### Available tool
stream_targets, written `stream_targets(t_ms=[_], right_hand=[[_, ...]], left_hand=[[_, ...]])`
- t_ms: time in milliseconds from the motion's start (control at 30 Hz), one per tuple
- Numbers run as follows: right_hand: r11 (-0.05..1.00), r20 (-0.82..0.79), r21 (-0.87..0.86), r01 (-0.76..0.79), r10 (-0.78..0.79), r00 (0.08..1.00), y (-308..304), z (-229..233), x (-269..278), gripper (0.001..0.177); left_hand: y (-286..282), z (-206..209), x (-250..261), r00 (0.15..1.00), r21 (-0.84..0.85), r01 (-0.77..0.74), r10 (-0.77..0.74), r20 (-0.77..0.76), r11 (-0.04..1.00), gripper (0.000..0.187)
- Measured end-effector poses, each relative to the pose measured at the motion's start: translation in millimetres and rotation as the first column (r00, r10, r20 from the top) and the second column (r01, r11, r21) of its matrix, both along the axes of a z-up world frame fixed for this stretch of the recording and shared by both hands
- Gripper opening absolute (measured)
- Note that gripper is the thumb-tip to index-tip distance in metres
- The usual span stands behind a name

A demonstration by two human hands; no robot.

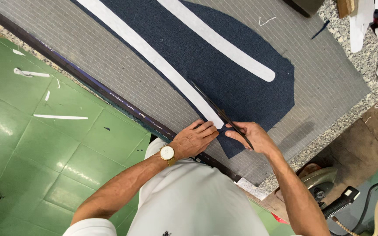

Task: The person uses shears to cut a dark fabric along white paper strips laid on a cutting mat. After cutting, the person uses a wooden ruler and a blue chalk marker to draw straight lines on the fabric.

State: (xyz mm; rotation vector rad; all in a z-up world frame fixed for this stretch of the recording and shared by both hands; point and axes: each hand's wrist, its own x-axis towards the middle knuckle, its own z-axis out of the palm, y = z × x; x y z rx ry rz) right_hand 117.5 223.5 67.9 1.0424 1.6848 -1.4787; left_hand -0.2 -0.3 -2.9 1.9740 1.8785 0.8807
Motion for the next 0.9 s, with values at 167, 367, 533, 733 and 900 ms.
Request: stream_targets(t_ms=[167,367,533,733,900], right_hand=[[0.999,-0.014,-0.018,-0.029,0.028,1.000,1,8,-15,0.051],[0.995,-0.044,0.016,-0.100,0.100,0.994,1,-5,-28,0.052],[0.995,-0.055,0.016,-0.101,0.102,0.993,-1,-8,-40,0.054],[0.995,-0.048,0.025,-0.098,0.099,0.994,-3,1,-44,0.054],[0.998,-0.018,-0.022,-0.052,0.052,0.999,0,7,-45,0.049]], left_hand=[[1,6,-5,1.000,0.014,0.006,-0.006,0.006,1.000,0.027],[0,3,-3,1.000,0.038,0.009,-0.009,0.017,0.999,0.029],[0,8,-7,1.000,0.018,0.020,-0.020,-0.010,1.000,0.028],[0,5,-6,1.000,0.006,0.023,-0.023,-0.006,1.000,0.027],[0,2,-7,1.000,0.028,0.028,-0.027,-0.011,0.999,0.028]])
